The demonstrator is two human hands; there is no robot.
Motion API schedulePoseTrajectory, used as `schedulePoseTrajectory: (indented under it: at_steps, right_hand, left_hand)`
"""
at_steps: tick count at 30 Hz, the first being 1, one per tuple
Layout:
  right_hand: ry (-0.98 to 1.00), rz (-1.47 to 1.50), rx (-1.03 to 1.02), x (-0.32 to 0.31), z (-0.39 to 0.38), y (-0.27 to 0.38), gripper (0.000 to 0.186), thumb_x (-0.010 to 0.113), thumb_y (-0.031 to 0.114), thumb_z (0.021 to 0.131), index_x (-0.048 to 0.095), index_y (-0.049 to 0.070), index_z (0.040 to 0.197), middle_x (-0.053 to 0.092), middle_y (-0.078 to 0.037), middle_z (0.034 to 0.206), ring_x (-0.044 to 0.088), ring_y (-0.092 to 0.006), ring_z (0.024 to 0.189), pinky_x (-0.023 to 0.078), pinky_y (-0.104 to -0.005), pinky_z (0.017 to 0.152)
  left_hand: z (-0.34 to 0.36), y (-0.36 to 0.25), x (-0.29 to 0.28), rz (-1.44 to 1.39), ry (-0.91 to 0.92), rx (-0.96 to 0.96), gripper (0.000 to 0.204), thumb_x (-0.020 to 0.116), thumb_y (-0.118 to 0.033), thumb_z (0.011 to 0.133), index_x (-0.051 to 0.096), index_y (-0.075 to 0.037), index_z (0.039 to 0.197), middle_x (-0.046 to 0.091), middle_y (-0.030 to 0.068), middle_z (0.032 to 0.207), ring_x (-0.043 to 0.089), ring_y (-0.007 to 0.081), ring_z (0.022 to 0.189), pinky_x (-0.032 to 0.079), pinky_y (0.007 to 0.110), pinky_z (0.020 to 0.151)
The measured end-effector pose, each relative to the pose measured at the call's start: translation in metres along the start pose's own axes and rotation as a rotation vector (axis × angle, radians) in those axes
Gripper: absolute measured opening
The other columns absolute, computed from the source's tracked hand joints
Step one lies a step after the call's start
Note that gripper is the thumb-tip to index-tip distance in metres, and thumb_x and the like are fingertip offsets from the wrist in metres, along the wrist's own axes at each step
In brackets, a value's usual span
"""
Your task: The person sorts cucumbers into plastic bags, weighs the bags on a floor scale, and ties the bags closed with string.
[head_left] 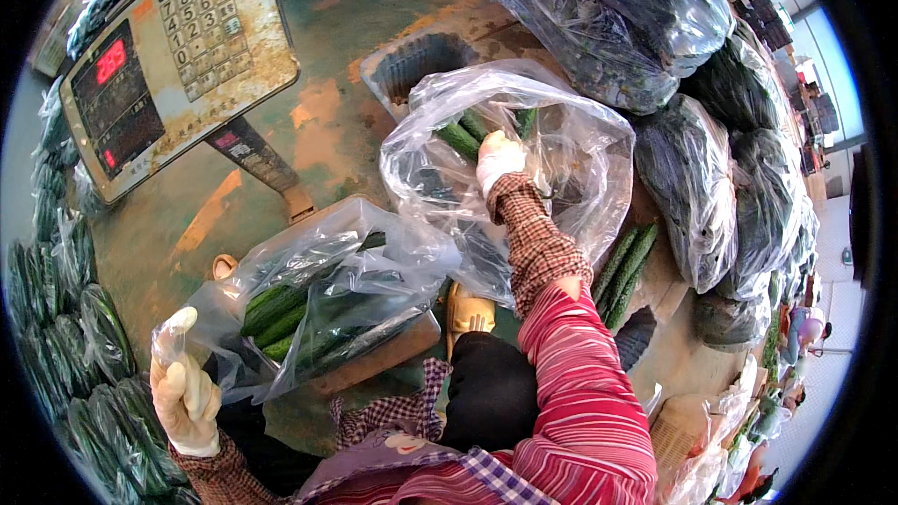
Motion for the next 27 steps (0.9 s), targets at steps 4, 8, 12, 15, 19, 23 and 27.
schedulePoseTrajectory:
  at_steps: [4, 8, 12, 15, 19, 23, 27]
  right_hand:
    - [0.464, -0.196, -0.435, -0.030, -0.007, 0.032, 0.038, 0.060, 0.018, 0.060, 0.062, -0.001, 0.094, 0.060, -0.025, 0.091, 0.060, -0.0329, 0.088, 0.047, -0.0340, 0.080]
    - [0.642, 0.746, -0.113, -0.075, 0.000, -0.015, 0.032, 0.067, 0.009, 0.057, 0.061, -0.003, 0.086, 0.060, -0.009, 0.074, 0.056, -0.0196, 0.065, 0.044, -0.0283, 0.062]
    - [0.569, 1.181, -0.087, -0.128, -0.011, -0.016, 0.030, 0.066, 0.003, 0.063, 0.059, -0.002, 0.092, 0.060, -0.007, 0.076, 0.056, -0.0177, 0.065, 0.045, -0.0288, 0.064]
    - [0.490, 1.461, -0.082, -0.138, -0.007, -0.016, 0.023, 0.065, 0.003, 0.067, 0.057, 0.001, 0.089, 0.059, -0.005, 0.074, 0.056, -0.0169, 0.063, 0.046, -0.0289, 0.059]
    - [0.363, 1.646, -0.072, -0.147, -0.019, -0.009, 0.020, 0.064, 0.000, 0.069, 0.057, 0.001, 0.088, 0.058, -0.005, 0.075, 0.056, -0.0177, 0.062, 0.047, -0.0297, 0.057]
    - [0.302, 1.752, -0.016, -0.126, -0.020, -0.031, 0.019, 0.063, -0.001, 0.070, 0.056, 0.001, 0.087, 0.058, -0.005, 0.075, 0.057, -0.0177, 0.063, 0.048, -0.0304, 0.058]
    - [0.323, 1.824, 0.045, -0.117, -0.044, -0.020, 0.019, 0.063, 0.000, 0.071, 0.056, 0.001, 0.089, 0.058, -0.004, 0.077, 0.057, -0.0166, 0.067, 0.048, -0.0302, 0.062]
  left_hand:
    - [0.000, -0.004, 0.000, 0.053, -0.012, 0.012, 0.054, 0.052, -0.010, 0.083, 0.028, 0.011, 0.127, 0.036, -0.0029, 0.045, 0.027, 0.0035, 0.032, 0.022, 0.018, 0.029]
    - [-0.001, -0.003, 0.006, 0.124, -0.007, 0.048, 0.055, 0.053, -0.013, 0.081, 0.031, 0.010, 0.126, 0.037, -0.0037, 0.045, 0.028, 0.0030, 0.032, 0.022, 0.017, 0.028]
    - [-0.006, -0.004, 0.007, 0.243, 0.028, 0.013, 0.051, 0.053, -0.020, 0.084, 0.037, 0.004, 0.127, 0.039, -0.0057, 0.050, 0.031, 0.0027, 0.038, 0.026, 0.017, 0.034]
    - [0.005, -0.009, -0.010, 0.590, -0.112, 0.116, 0.041, 0.052, -0.018, 0.086, 0.046, 0.004, 0.119, 0.044, -0.0048, 0.056, 0.037, 0.0032, 0.047, 0.032, 0.017, 0.046]
    - [-0.048, -0.077, 0.016, 1.315, -0.786, 0.888, 0.023, 0.052, -0.015, 0.088, 0.054, 0.002, 0.103, 0.055, 0.0071, 0.096, 0.051, 0.0147, 0.090, 0.042, 0.027, 0.081]
    - [-0.013, 0.040, 0.210, 1.549, 0.249, 0.984, 0.042, 0.061, -0.013, 0.076, 0.050, 0.001, 0.115, 0.052, 0.0151, 0.119, 0.053, 0.0253, 0.104, 0.040, 0.038, 0.091]
    - [0.080, 0.178, 0.286, 1.532, 0.437, 0.681, 0.097, 0.072, -0.021, 0.062, 0.013, 0.000, 0.137, 0.021, 0.0211, 0.140, 0.022, 0.0317, 0.129, 0.020, 0.037, 0.106]
Point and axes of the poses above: each hand's wrist, its own z-axis towards the middle knuckle, its own x-axis out of the palm, y = z × x, the point moved 9 cm from there along z, towards the middle knuckle
